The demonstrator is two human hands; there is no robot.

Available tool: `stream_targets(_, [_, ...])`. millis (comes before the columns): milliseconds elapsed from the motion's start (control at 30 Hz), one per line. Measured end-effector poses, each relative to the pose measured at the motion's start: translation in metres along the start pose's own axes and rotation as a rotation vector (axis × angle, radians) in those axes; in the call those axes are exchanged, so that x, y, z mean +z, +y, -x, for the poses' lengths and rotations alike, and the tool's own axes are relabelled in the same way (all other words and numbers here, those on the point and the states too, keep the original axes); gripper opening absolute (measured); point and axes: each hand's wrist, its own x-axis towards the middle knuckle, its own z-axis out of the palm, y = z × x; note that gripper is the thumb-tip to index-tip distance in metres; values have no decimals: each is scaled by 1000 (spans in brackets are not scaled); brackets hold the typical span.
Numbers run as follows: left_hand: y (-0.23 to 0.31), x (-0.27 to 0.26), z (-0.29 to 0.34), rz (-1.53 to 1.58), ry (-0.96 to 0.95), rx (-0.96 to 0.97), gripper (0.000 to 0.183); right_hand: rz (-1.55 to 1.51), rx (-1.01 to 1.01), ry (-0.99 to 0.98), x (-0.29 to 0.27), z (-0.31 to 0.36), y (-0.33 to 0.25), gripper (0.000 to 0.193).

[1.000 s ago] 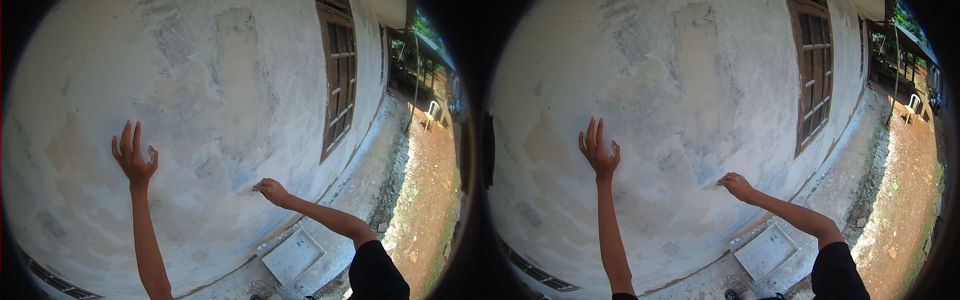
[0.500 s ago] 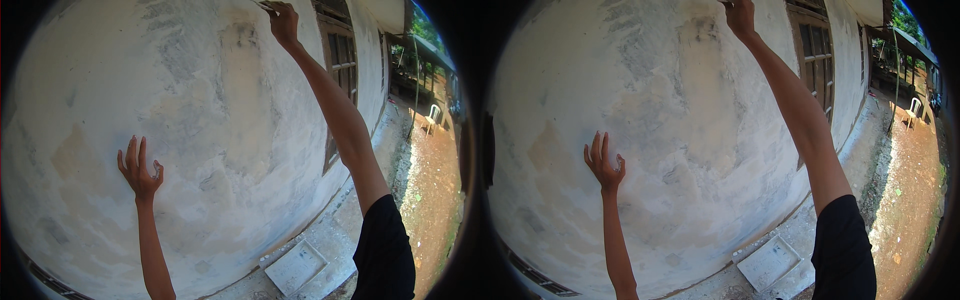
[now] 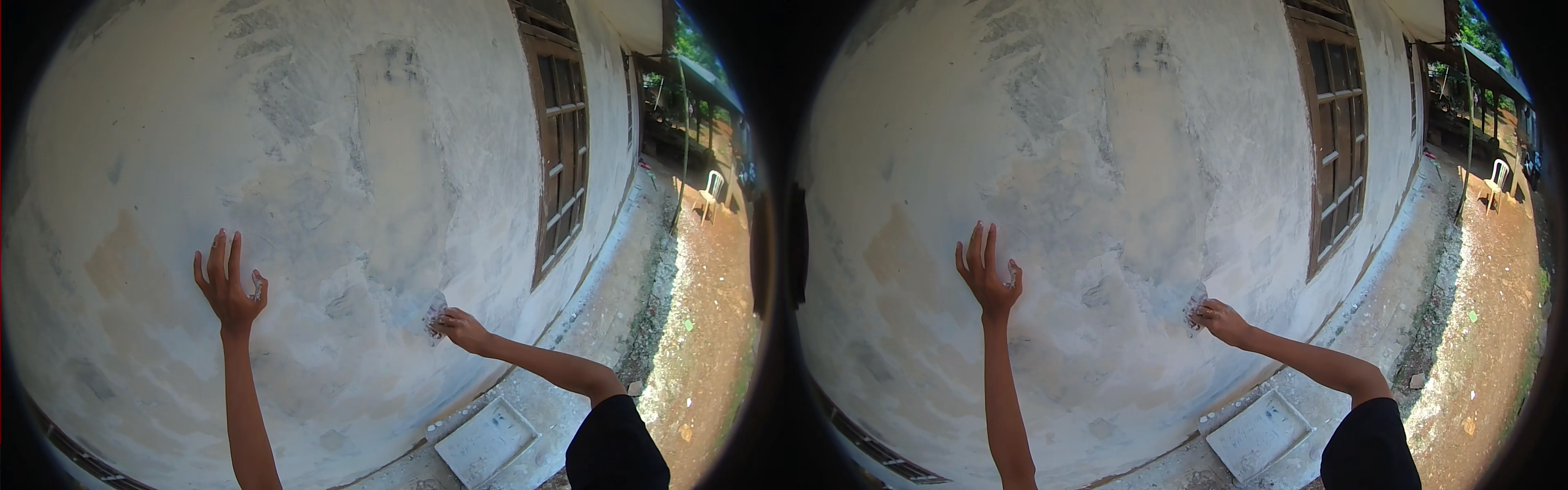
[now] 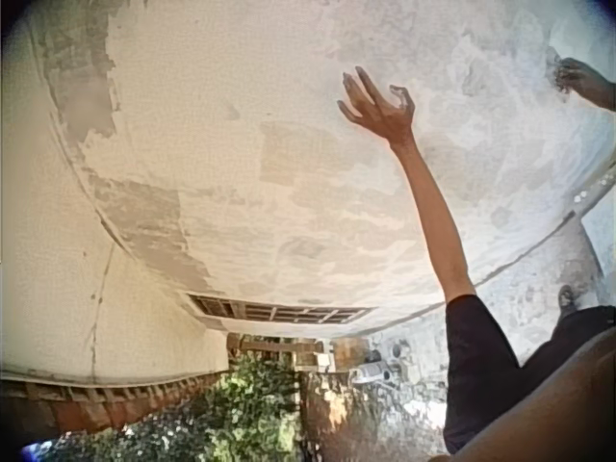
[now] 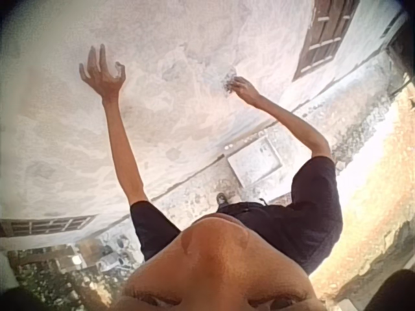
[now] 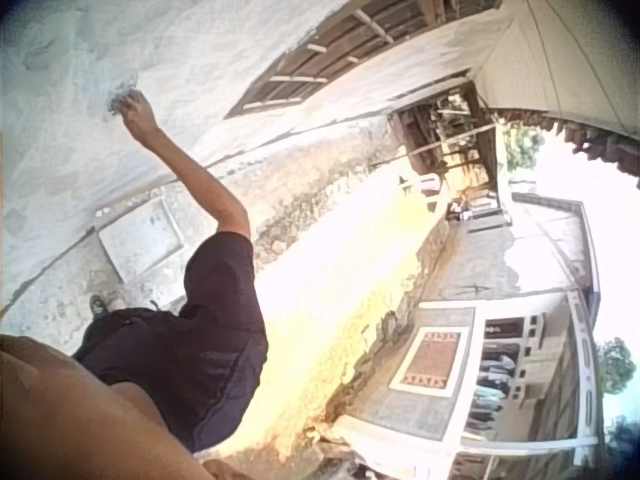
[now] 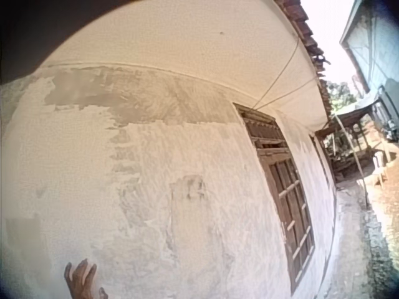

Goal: The person applies and smooths wall putty onto an exterior building wall using a putty knife.

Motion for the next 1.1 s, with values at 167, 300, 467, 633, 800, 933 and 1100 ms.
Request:
stream_targets(167, [-4, -7, 4, -4, 1, -12, 65, -89, 223, -35, -54, -56, 25, 28])
stream_targets(300, [-4, -8, 5, -5, -5, -13, 65, -127, 206, 266, -170, -197, 94, 20])
stream_targets(467, [1, 0, 3, 10, 0, -3, 65, 19, 209, 447, -299, -321, 159, 35])
stream_targets(633, [-1, -5, 2, 5, 3, 5, 64, 212, 113, 601, -357, -386, 197, 38])
stream_targets(800, [1, -3, 2, 20, 7, -9, 65, 208, 154, 951, -407, -400, 204, 12])
stream_targets(933, [-2, -10, 2, 7, -7, -9, 65, 349, 44, 1171, -360, -370, 176, 18])
stream_targets(1100, [4, -3, 2, 29, 0, -3, 65, 269, 207, 969, -224, -316, 142, 38])
